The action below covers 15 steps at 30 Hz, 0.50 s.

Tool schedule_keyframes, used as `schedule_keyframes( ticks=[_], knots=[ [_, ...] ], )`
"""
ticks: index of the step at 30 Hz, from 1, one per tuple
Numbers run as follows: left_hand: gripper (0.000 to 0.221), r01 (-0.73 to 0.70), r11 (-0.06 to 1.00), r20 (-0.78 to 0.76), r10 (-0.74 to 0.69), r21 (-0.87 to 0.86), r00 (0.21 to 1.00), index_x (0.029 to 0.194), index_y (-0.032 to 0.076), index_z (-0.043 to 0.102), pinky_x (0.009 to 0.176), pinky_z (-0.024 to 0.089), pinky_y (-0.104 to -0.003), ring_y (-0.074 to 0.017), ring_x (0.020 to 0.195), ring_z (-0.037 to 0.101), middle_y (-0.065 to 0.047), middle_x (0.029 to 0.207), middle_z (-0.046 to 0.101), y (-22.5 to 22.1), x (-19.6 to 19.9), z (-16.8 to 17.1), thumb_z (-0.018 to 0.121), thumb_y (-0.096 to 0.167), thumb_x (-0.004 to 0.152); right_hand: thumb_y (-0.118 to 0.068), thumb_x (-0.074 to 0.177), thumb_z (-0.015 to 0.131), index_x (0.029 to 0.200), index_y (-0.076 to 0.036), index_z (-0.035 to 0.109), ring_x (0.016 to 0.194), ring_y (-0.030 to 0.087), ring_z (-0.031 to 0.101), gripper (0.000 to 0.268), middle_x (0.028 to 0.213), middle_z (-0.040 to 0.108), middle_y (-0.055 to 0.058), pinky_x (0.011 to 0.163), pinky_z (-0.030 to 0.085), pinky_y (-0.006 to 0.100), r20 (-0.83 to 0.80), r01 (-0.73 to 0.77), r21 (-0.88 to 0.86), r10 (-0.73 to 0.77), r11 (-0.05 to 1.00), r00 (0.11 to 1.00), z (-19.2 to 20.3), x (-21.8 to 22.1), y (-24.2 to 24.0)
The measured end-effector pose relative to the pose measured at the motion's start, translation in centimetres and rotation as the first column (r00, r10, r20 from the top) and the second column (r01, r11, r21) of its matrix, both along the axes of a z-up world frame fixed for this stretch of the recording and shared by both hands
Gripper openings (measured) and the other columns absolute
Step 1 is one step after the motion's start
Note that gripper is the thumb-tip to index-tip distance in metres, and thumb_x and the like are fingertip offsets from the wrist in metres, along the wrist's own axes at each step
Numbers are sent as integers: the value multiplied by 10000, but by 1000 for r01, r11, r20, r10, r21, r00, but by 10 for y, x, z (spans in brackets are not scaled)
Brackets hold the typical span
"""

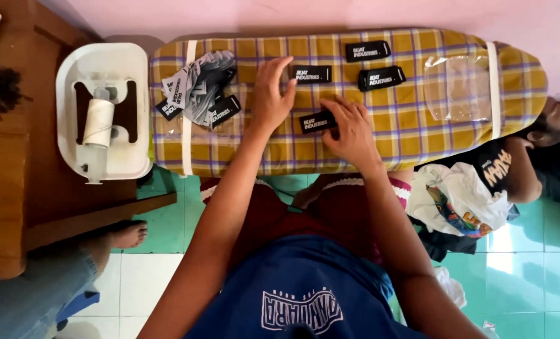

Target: Folding small black clothing labels in half and arranging them on a workspace.

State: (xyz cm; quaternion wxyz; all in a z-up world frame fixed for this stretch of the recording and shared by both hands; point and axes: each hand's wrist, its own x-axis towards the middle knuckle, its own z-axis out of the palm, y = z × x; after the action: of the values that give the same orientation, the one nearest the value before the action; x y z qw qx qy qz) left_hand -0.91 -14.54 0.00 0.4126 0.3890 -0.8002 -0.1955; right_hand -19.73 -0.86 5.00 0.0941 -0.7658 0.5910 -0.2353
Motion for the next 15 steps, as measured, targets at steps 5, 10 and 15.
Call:
schedule_keyframes(
  ticks=[5,10,15],
  knots=[
    [459,-48,999,-40,48,-4,998,1374,232,610,1200,446,-523,-319,1374,465,-140,1420,558,-3,-2,-10,754,89,962,-194,926,745,1425,-120,585,1325,318,563,529,1339,686,120,1129,367,481,65,2,-43,1,999,998,-14,-10,5],
    [322,-121,993,132,120,3,984,1273,257,712,1258,132,-683,-393,1494,294,-101,1492,518,-3,-2,-10,766,207,960,-202,905,824,1354,-80,657,1277,314,604,494,1277,719,144,1121,398,499,115,-6,-48,11,999,993,-16,-14,0],
    [276,-138,990,169,134,12,976,1222,204,739,1241,99,-676,-396,1480,335,-106,1453,573,-5,-3,-11,771,197,949,-69,907,835,1296,-70,671,1093,286,679,422,1152,740,102,1030,524,484,163,-44,-146,68,988,984,-2,-7,-24]
  ],
)
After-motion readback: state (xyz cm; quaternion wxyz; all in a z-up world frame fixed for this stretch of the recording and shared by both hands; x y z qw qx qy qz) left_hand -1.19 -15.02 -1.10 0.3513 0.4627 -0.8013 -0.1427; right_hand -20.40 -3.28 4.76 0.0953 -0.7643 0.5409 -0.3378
